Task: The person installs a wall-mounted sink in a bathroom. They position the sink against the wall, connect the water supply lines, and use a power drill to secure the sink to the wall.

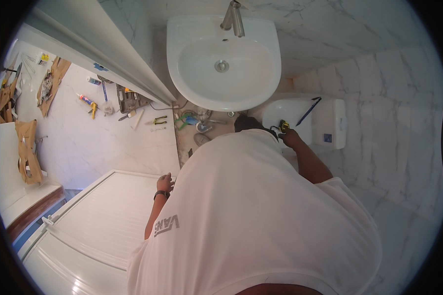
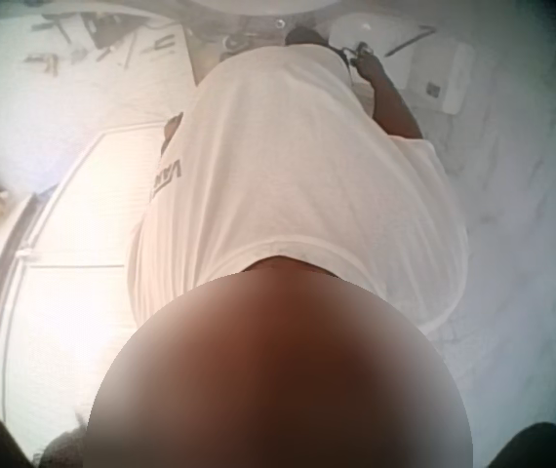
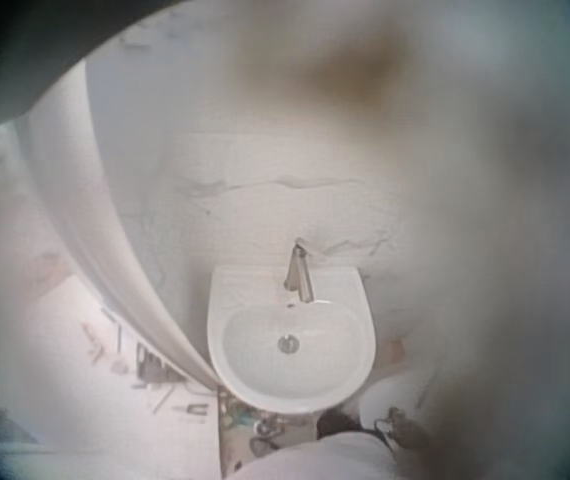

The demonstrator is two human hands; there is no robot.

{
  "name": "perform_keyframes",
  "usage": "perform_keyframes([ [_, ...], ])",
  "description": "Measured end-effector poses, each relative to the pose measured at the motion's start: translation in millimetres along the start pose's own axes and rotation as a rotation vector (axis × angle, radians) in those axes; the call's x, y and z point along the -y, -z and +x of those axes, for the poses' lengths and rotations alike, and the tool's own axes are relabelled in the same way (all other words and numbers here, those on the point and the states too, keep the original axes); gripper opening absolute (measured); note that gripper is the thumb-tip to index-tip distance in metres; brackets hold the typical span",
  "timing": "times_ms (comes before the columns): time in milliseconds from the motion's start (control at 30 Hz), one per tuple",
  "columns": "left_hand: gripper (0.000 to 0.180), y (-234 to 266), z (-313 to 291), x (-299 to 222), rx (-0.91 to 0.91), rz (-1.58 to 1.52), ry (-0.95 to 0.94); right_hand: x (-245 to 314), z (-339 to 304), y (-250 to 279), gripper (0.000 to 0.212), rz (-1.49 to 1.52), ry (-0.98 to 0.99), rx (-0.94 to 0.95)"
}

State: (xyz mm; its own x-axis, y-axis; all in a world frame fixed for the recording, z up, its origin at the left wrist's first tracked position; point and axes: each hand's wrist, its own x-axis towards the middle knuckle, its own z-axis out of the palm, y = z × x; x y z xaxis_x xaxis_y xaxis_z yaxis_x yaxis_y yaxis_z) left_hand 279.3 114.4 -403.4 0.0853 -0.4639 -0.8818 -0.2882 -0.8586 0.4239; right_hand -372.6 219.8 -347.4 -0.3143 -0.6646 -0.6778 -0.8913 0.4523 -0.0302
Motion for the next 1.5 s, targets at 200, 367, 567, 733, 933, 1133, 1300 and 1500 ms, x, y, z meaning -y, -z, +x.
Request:
perform_keyframes([
  [200, 0.046, -0.2, -0.2, 8.9, -0.026, 0.05, 0.092, -6.1, 1.7, -15.0, 0.032, 0.191, -0.056, -0.119],
  [367, 0.051, -1.8, 5.6, -7.6, -0.028, 0.015, 0.015, -33.2, 6.6, -28.4, 0.036, -0.205, 0.197, 0.079],
  [567, 0.051, -6.1, 4.1, -20.8, -0.015, 0.065, -0.017, -31.3, 9.8, -32.2, 0.032, -0.211, 0.179, 0.051],
  [733, 0.049, -4.1, 20.1, -10.6, 0.024, 0.205, 0.033, -33.2, 18.1, -30.8, 0.035, 0.02, 0.102, -0.097],
  [933, 0.049, -12.8, 35.4, -4.9, 0.05, 0.179, 0.031, -53.5, -5.4, -23.5, 0.041, 0.164, -0.026, -0.071],
  [1133, 0.045, -34.8, 23.7, -36.6, 0.046, 0.128, -0.028, -71.8, -3.1, -40.9, 0.045, -0.449, 0.242, 0.185],
  [1300, 0.04, -50.6, 8.7, -48.0, 0.017, 0.111, -0.019, -73.9, 2.3, -29.6, 0.039, 0.071, -0.015, 0.005],
  [1500, 0.038, -71.5, -9.1, -45.2, -0.062, -0.042, 0.047, -60.9, 50.4, 27.1, 0.044, -0.221, 0.209, 0.163],
])
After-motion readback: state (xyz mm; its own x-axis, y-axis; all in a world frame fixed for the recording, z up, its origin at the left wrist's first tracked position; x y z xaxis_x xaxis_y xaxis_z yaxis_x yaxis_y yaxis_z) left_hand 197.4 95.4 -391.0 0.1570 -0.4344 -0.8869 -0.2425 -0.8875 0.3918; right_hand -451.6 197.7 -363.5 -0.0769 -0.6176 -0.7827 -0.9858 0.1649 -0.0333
